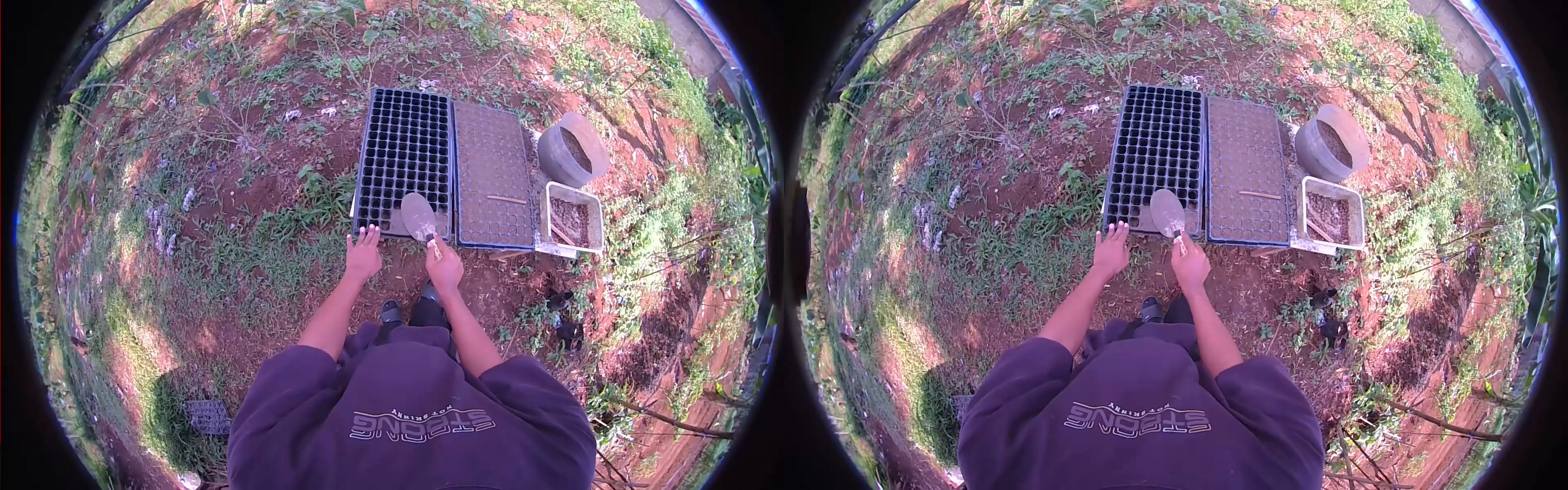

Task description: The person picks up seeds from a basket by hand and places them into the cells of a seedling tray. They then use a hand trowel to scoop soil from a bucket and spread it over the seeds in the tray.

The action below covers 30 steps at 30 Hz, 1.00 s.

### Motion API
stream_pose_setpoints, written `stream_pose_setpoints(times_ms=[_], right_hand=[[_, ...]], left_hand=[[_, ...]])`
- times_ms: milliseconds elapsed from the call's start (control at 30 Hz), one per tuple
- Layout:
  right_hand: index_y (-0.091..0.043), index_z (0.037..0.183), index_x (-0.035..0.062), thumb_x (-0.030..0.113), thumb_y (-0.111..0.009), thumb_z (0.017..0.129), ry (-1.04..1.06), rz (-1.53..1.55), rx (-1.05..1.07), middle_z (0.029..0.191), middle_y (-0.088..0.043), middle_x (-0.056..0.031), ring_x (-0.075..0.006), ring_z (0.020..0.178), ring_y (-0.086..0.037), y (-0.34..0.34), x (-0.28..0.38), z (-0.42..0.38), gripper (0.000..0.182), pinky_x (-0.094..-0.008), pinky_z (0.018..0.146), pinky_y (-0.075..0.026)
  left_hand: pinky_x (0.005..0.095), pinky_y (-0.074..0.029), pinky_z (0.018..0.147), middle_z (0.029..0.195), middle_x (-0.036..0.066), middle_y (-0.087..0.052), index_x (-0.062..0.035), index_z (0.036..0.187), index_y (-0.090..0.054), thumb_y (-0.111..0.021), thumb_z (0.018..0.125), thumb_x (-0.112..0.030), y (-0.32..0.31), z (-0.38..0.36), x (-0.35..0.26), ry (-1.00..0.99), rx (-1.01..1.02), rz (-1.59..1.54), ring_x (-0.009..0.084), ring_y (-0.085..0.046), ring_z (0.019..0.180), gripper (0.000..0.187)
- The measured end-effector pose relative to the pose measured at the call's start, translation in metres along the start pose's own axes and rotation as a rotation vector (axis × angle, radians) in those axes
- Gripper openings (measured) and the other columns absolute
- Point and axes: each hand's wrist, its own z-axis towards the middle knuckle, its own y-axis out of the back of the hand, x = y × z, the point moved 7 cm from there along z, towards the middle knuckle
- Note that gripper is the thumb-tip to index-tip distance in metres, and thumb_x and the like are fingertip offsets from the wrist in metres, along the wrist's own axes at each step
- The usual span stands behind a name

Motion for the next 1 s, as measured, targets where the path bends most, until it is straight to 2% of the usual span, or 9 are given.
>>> stream_pose_setpoints(times_ms=[67,133,200,400,500,633,700,900,1000], right_hand=[[-0.07,0.111,0.0151,0.029,-0.063,0.086,-0.068,-0.026,-0.004,0.089,-0.069,-0.0183,-0.0374,0.078,-0.066,0.001,-0.01,0.011,0.029,-0.0468,0.07,-0.052],[-0.069,0.112,0.0133,0.027,-0.062,0.087,-0.056,0.074,-0.163,0.091,-0.069,-0.0193,-0.0374,0.082,-0.067,0.009,-0.02,0.017,0.03,-0.0457,0.074,-0.052],[-0.068,0.113,0.0109,0.029,-0.062,0.086,-0.058,0.06,-0.153,0.091,-0.068,-0.02,-0.0383,0.08,-0.066,0.014,-0.019,0.015,0.033,-0.0456,0.072,-0.052],[-0.068,0.112,0.0124,0.029,-0.064,0.085,-0.004,0.134,0.007,0.091,-0.068,-0.0187,-0.0377,0.083,-0.066,0.007,0.002,-0.009,0.032,-0.046,0.073,-0.052],[-0.07,0.109,0.0117,0.026,-0.067,0.084,0.062,0.223,0.013,0.091,-0.069,-0.0179,-0.0338,0.082,-0.068,0.005,0.012,-0.012,0.029,-0.0398,0.073,-0.053],[-0.071,0.107,0.0114,0.027,-0.068,0.083,-0.051,0.25,0.135,0.09,-0.07,-0.017,-0.0316,0.082,-0.069,0.007,0.012,-0.009,0.029,-0.0372,0.073,-0.054],[-0.071,0.108,0.0112,0.027,-0.07,0.082,-0.067,0.282,0.2,0.093,-0.07,-0.0164,-0.0271,0.084,-0.07,0.004,0.013,-0.008,0.03,-0.0334,0.075,-0.053],[-0.071,0.109,0.0107,0.025,-0.07,0.082,-0.065,0.415,0.216,0.098,-0.071,-0.0144,-0.0205,0.089,-0.07,-0.012,0.008,-0.007,0.03,-0.0316,0.078,-0.052],[-0.072,0.107,0.0125,0.028,-0.07,0.082,-0.105,0.341,0.237,0.094,-0.071,-0.015,-0.0248,0.086,-0.07,-0.007,0.01,-0.006,0.03,-0.0337,0.077,-0.053]], left_hand=[[0.0564,-0.018,0.114,0.155,0.008,-0.026,-0.0105,0.149,-0.024,-0.048,0.087,-0.019,-0.001,-0.001,-0.001,-0.007,-0.004,0.001,0.0289,-0.025,0.143,0.067],[0.0566,-0.019,0.114,0.154,0.008,-0.027,-0.0109,0.148,-0.025,-0.049,0.086,-0.018,0.0,0.0,0.0,0.006,-0.016,-0.016,0.0289,-0.026,0.142,0.067],[0.0567,-0.019,0.114,0.154,0.008,-0.027,-0.011,0.148,-0.026,-0.049,0.086,-0.018,-0.001,0.002,-0.001,0.002,-0.021,-0.018,0.0291,-0.026,0.142,0.067],[0.0559,-0.017,0.115,0.155,0.007,-0.026,-0.0115,0.149,-0.024,-0.048,0.086,-0.017,0.0,0.001,-0.001,0.013,0.001,-0.008,0.0272,-0.025,0.143,0.067],[0.0547,-0.015,0.116,0.156,0.005,-0.024,-0.012,0.15,-0.022,-0.047,0.086,-0.017,0.0,0.0,-0.002,0.027,0.035,-0.004,0.0251,-0.022,0.144,0.068],[0.0544,-0.015,0.116,0.156,0.004,-0.023,-0.0116,0.15,-0.023,-0.046,0.086,-0.016,0.001,-0.001,0.0,0.023,0.026,-0.018,0.0243,-0.022,0.144,0.067],[0.056,-0.017,0.114,0.155,0.006,-0.026,-0.0104,0.148,-0.026,-0.047,0.086,-0.016,0.0,-0.001,0.001,0.003,-0.012,-0.026,0.0265,-0.025,0.143,0.066],[0.0564,-0.02,0.114,0.153,0.009,-0.031,-0.0088,0.146,-0.03,-0.047,0.087,-0.016,0.001,-0.001,0.005,-0.004,-0.063,-0.083,0.0282,-0.028,0.141,0.063],[0.0548,-0.02,0.114,0.152,0.009,-0.032,-0.0089,0.146,-0.031,-0.046,0.087,-0.015,0.009,-0.003,0.008,0.008,-0.104,-0.152,0.0281,-0.029,0.141,0.061]])
